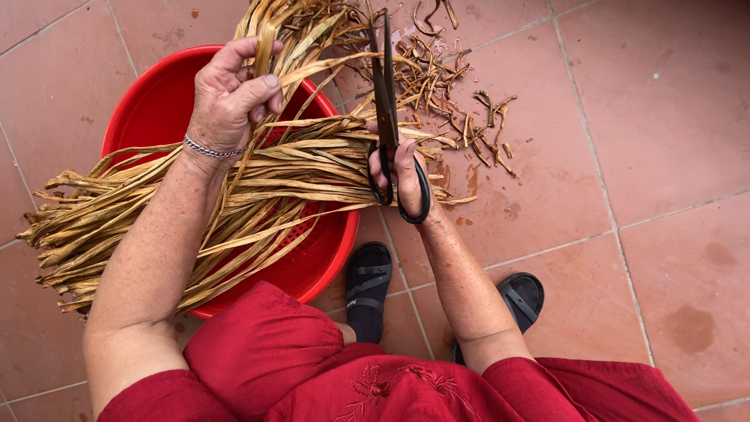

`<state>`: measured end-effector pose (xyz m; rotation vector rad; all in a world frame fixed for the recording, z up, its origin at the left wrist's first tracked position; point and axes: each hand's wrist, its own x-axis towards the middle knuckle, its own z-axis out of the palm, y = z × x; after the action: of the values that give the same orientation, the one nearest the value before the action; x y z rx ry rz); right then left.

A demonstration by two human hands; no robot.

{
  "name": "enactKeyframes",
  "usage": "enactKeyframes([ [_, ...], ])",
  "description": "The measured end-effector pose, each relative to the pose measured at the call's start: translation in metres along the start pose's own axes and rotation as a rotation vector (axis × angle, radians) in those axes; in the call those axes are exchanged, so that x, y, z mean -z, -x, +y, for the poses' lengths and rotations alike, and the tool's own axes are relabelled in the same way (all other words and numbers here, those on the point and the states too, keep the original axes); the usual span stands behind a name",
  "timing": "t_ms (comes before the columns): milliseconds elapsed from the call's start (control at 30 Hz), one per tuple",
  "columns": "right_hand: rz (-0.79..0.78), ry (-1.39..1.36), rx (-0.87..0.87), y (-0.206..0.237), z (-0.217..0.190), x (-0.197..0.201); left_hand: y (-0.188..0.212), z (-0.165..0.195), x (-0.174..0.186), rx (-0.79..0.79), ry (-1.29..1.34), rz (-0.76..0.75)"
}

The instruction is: The person sits on a tiled floor with a large bundle of dried leaves draped over a red perforated basin. They hold the bundle with one hand and use scissors to cut off the dark root-end tips section by section, letting the trimmed-off pieces fall onto the floor beside the basin while working along the bundle.

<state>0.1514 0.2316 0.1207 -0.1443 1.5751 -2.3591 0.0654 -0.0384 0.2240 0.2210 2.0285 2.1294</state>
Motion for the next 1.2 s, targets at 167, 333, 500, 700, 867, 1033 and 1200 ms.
enactKeyframes([
  [167,0.074,0.027,0.035,-0.001,0.001,-0.001,0.002,0.001,-0.001,0.002,0.002,-0.034],
  [333,0.083,-0.011,0.090,-0.002,0.009,0.000,0.001,0.000,-0.011,0.064,-0.026,0.044],
  [500,0.094,-0.078,0.067,-0.006,0.017,0.010,0.000,0.001,-0.014,0.062,-0.031,0.109],
  [700,0.153,-0.087,0.076,-0.004,0.019,0.012,0.002,0.000,-0.012,0.095,-0.078,0.156],
  [867,0.312,0.128,0.074,0.001,0.010,0.012,0.002,-0.003,-0.011,0.055,-0.083,0.169],
  [1033,0.242,0.461,0.213,0.003,-0.016,0.030,0.007,-0.008,-0.013,0.058,-0.157,0.170],
  [1200,0.098,0.754,0.240,-0.003,-0.032,0.031,0.006,-0.014,-0.011,-0.002,-0.274,0.079],
])
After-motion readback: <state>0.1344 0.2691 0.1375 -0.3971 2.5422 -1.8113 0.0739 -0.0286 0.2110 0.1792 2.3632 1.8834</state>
